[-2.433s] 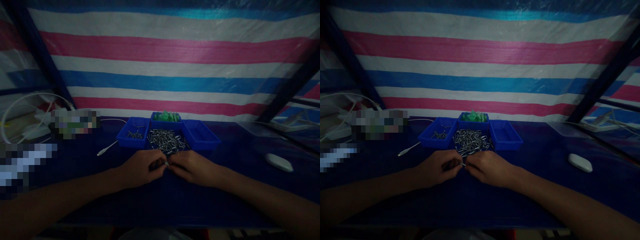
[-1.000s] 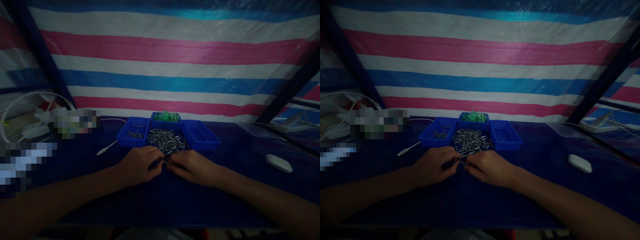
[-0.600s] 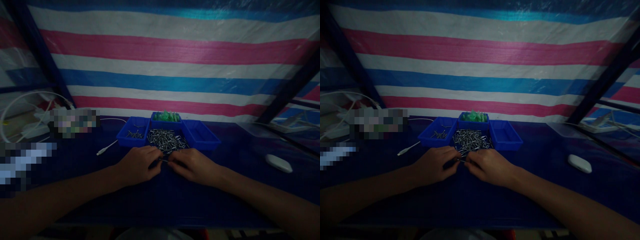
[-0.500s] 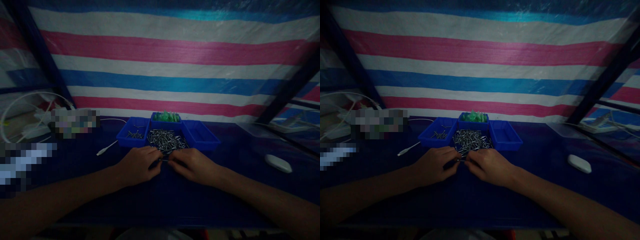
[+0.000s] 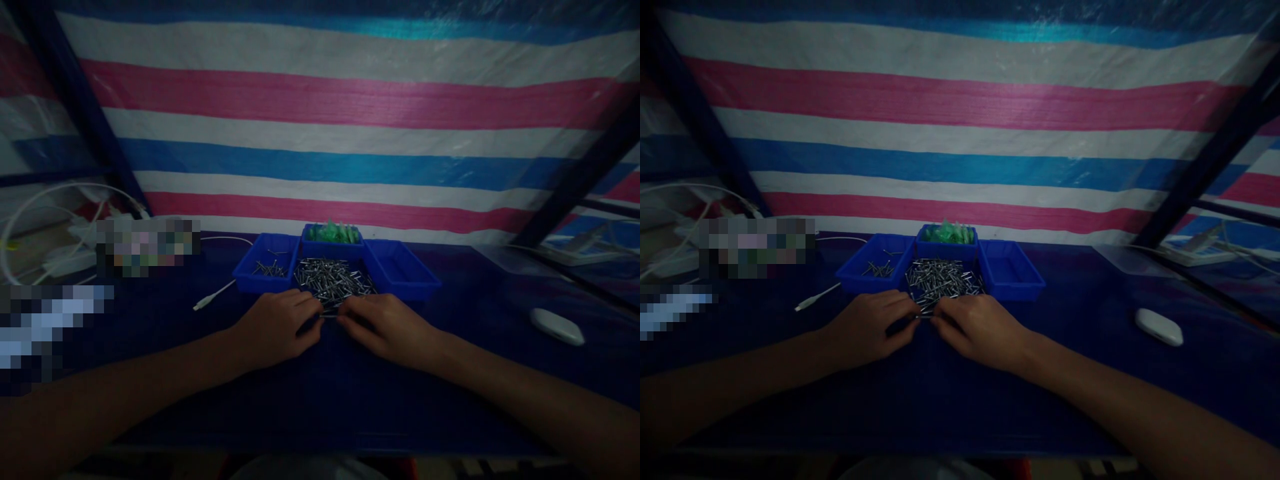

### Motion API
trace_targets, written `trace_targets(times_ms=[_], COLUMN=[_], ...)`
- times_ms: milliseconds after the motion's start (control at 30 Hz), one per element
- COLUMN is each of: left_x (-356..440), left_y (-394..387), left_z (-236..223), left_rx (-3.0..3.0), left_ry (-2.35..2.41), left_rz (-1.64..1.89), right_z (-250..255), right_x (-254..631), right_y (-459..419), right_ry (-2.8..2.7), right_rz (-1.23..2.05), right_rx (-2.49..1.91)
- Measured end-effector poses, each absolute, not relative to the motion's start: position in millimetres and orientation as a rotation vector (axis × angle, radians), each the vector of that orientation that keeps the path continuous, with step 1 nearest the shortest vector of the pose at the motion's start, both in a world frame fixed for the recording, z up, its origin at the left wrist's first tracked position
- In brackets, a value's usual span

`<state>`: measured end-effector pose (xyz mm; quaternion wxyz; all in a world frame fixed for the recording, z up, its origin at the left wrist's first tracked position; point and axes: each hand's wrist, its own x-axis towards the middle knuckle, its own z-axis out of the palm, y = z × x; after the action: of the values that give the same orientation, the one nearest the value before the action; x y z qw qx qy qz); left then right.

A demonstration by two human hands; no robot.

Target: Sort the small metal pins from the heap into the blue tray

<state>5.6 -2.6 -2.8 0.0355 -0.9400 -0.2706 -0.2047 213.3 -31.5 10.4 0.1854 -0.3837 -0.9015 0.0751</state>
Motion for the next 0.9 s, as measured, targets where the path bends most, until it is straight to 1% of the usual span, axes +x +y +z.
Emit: trace_targets(times_ms=[600,900], left_x=[5.0,6.2], left_y=[-4.4,-4.6], left_z=[-3.6,-4.9], left_rx=[-2.902,-2.946], left_ry=[-0.673,-0.545], left_rz=[-0.796,-0.716], right_z=[6.7,6.2], right_x=[214.3,214.1], right_y=[-29.7,-28.0], right_ry=[-2.650,-2.685], right_rz=[0.189,0.189], right_rx=[-1.065,-1.018])
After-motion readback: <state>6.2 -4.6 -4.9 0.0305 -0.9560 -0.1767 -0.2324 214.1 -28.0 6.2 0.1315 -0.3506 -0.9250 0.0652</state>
